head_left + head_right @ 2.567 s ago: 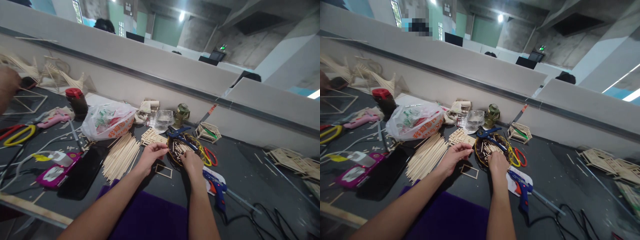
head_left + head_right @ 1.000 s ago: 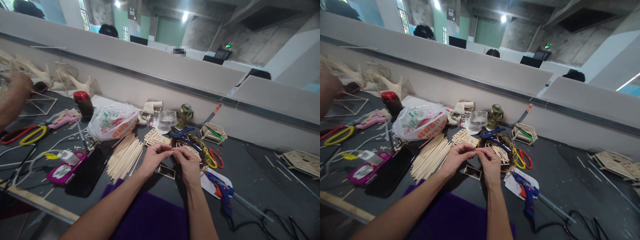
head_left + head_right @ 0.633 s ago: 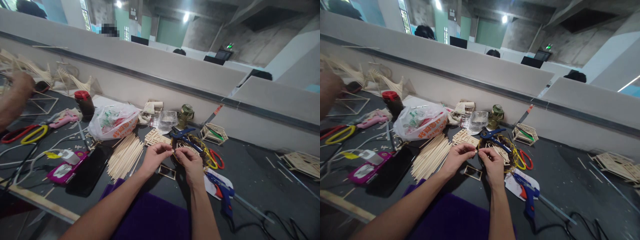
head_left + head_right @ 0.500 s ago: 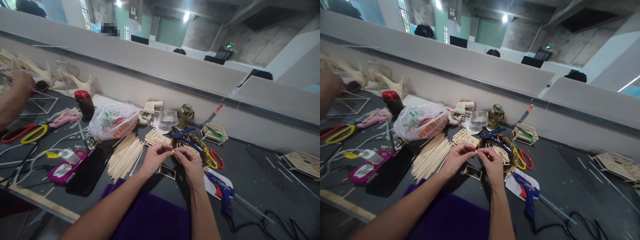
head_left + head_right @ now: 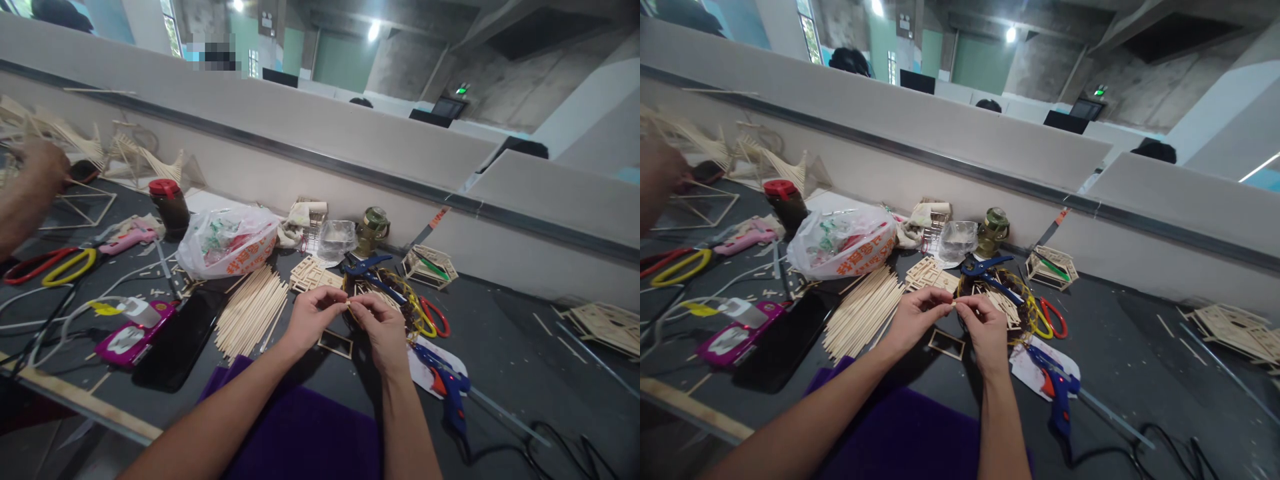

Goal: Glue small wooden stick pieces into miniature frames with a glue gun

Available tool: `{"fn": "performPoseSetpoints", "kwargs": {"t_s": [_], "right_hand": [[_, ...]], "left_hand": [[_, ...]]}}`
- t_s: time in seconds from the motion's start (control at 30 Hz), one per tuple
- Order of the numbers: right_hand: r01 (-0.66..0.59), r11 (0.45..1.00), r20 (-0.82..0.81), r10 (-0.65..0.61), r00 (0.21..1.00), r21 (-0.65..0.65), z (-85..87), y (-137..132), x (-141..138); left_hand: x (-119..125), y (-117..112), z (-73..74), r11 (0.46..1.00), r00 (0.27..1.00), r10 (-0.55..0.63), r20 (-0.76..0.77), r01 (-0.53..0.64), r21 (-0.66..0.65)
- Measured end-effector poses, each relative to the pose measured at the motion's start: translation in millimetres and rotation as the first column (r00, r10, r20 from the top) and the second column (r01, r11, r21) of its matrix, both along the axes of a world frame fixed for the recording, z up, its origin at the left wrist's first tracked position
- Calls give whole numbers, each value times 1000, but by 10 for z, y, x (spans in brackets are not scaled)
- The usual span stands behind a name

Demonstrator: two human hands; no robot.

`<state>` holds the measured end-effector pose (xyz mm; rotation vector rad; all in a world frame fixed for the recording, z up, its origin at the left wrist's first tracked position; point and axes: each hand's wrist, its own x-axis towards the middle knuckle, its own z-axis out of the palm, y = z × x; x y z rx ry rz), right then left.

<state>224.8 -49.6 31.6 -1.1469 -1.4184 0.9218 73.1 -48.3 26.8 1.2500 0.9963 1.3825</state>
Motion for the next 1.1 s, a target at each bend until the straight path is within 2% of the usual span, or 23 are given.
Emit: {"fn": "performPoseSetpoints", "kwargs": {"t_s": [0.4,0.77,1.1], "right_hand": [[41,999,-36,-41,999,-10,-33,11,1],[40,996,49,-45,998,85,20,13,-4],[29,997,56,-33,998,71,-16,18,-5]], "left_hand": [[-4,6,12,1000,999,-9,-32,10,19],[-8,45,-73,995,992,11,-128,1,97],[-5,39,-47,996,991,19,-136,-8,85]]}}
